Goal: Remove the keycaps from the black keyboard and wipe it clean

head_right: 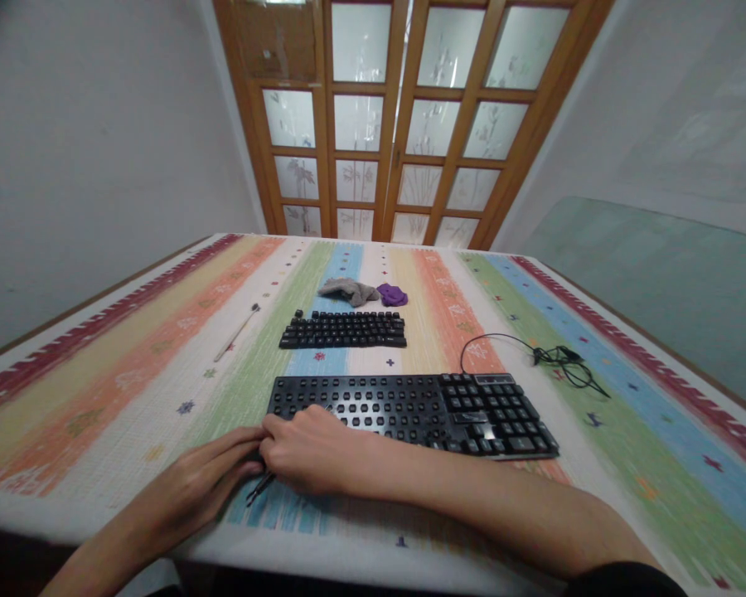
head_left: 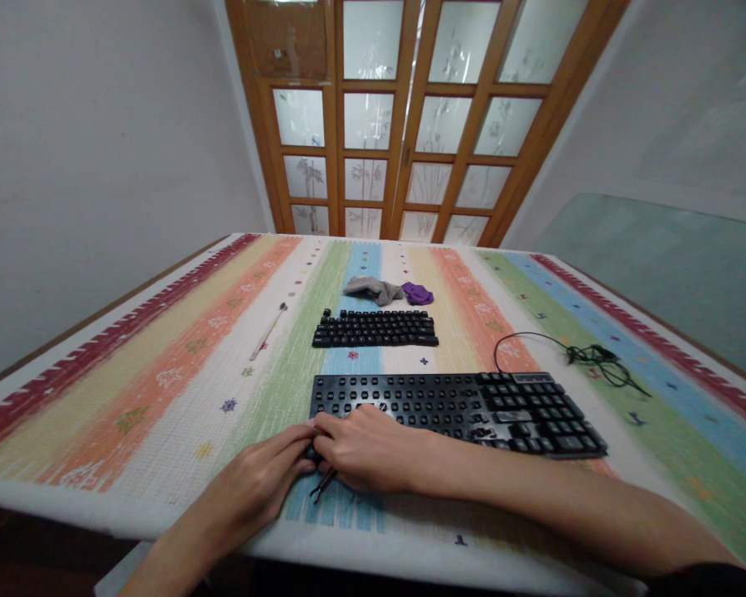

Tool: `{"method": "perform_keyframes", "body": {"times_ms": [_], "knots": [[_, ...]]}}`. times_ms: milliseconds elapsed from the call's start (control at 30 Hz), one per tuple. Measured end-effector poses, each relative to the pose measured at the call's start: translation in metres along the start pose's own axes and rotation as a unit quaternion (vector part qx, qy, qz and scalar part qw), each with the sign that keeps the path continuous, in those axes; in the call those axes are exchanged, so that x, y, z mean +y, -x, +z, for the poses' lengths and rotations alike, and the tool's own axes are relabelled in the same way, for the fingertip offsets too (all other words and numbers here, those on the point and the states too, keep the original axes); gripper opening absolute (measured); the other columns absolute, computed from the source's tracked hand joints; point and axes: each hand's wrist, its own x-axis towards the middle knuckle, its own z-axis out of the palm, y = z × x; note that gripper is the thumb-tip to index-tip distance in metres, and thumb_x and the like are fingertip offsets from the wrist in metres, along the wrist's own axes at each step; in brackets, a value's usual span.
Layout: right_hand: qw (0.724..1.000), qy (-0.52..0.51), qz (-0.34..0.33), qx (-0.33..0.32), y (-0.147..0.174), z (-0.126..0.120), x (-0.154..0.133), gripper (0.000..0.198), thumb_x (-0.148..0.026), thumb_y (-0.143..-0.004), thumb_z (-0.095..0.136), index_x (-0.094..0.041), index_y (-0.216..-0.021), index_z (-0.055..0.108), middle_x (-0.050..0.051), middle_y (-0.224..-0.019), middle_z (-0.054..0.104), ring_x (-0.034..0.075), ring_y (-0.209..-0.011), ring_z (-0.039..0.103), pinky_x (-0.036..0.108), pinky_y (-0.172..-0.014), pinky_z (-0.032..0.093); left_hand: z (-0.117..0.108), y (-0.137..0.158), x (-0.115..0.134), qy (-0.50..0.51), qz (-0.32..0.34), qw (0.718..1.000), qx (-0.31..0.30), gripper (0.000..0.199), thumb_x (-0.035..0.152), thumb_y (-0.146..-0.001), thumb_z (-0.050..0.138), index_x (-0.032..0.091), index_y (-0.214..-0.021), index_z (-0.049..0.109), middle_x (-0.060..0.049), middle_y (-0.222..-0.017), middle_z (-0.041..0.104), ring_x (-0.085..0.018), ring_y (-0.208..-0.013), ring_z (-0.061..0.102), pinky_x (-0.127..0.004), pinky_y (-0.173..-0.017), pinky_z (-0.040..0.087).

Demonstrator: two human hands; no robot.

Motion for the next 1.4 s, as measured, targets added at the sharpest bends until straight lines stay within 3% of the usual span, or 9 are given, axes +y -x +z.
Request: {"method": "perform_keyframes", "body": {"times_ms": [167,400,633,800,1167,1333,1400], "knots": [[1.0,0.002,-0.002,0.001,-0.006,-0.003,-0.002,0.025,-0.029,-0.098,0.047,-0.011,-0.095,0.063,0.008,-0.093,0.064,0.015,-0.057,0.059,0.028,-0.041,0.037,-0.005,-0.002,0.002,0.027,-0.02,0.999,-0.029,0.027,0.017,-0.098,0.042,0.015,-0.119,0.06,-0.01,-0.115,0.069,-0.019,-0.099,0.07,-0.029,-0.087,0.061],[1.0,0.013,-0.013,0.011,-0.008,0.005,-0.005,0.028,-0.026,-0.102,0.035,-0.009,-0.102,0.057,0.01,-0.094,0.063,0.017,-0.055,0.062,0.03,-0.038,0.039,0.002,-0.003,0.01,-0.006,-0.015,1.0,0.01,0.032,0.009,-0.097,0.034,0.013,-0.12,0.056,-0.011,-0.103,0.068,-0.02,-0.09,0.07,-0.029,-0.074,0.061],[1.0,0.01,-0.025,0.015,-0.005,0.014,-0.003,0.025,-0.029,-0.102,0.038,-0.01,-0.099,0.055,0.009,-0.094,0.061,0.018,-0.061,0.066,0.03,-0.038,0.043,0.005,-0.002,0.015,-0.019,-0.026,0.999,0.017,0.036,0.005,-0.095,0.03,0.013,-0.123,0.053,-0.01,-0.1,0.068,-0.017,-0.083,0.071,-0.023,-0.066,0.059],[0.998,0.012,-0.046,0.04,-0.004,0.021,-0.002,0.029,-0.035,-0.101,0.04,-0.01,-0.099,0.054,0.008,-0.092,0.06,0.017,-0.06,0.065,0.03,-0.038,0.042,0.012,0.003,0.015,-0.021,-0.031,0.998,0.046,0.037,0.004,-0.095,0.031,0.012,-0.124,0.053,-0.011,-0.106,0.067,-0.018,-0.09,0.071,-0.025,-0.069,0.061],[0.994,0.048,-0.068,0.072,-0.005,0.032,-0.001,0.027,-0.027,-0.102,0.033,-0.012,-0.094,0.054,0.007,-0.09,0.058,0.014,-0.052,0.056,0.03,-0.035,0.039,0.018,0.007,0.017,-0.038,-0.049,0.997,0.053,0.032,0.001,-0.093,0.032,0.011,-0.113,0.056,-0.013,-0.112,0.067,-0.017,-0.091,0.071,-0.024,-0.069,0.059],[0.993,0.058,-0.076,0.071,-0.005,0.026,-0.001,0.023,-0.017,-0.102,0.031,-0.011,-0.099,0.053,0.008,-0.091,0.058,0.012,-0.054,0.057,0.029,-0.036,0.038,0.014,0.004,0.019,-0.046,-0.054,0.995,0.069,0.034,0.003,-0.094,0.031,0.011,-0.119,0.053,-0.013,-0.113,0.066,-0.017,-0.091,0.071,-0.023,-0.069,0.059],[0.994,0.053,-0.068,0.06,-0.005,0.019,0.0,0.023,-0.024,-0.103,0.036,-0.01,-0.098,0.053,0.008,-0.093,0.058,0.013,-0.056,0.059,0.029,-0.036,0.036,0.009,0.001,0.018,-0.05,-0.041,0.996,0.067,0.035,0.004,-0.095,0.03,0.012,-0.121,0.052,-0.013,-0.114,0.066,-0.017,-0.092,0.071,-0.022,-0.071,0.059]]}}
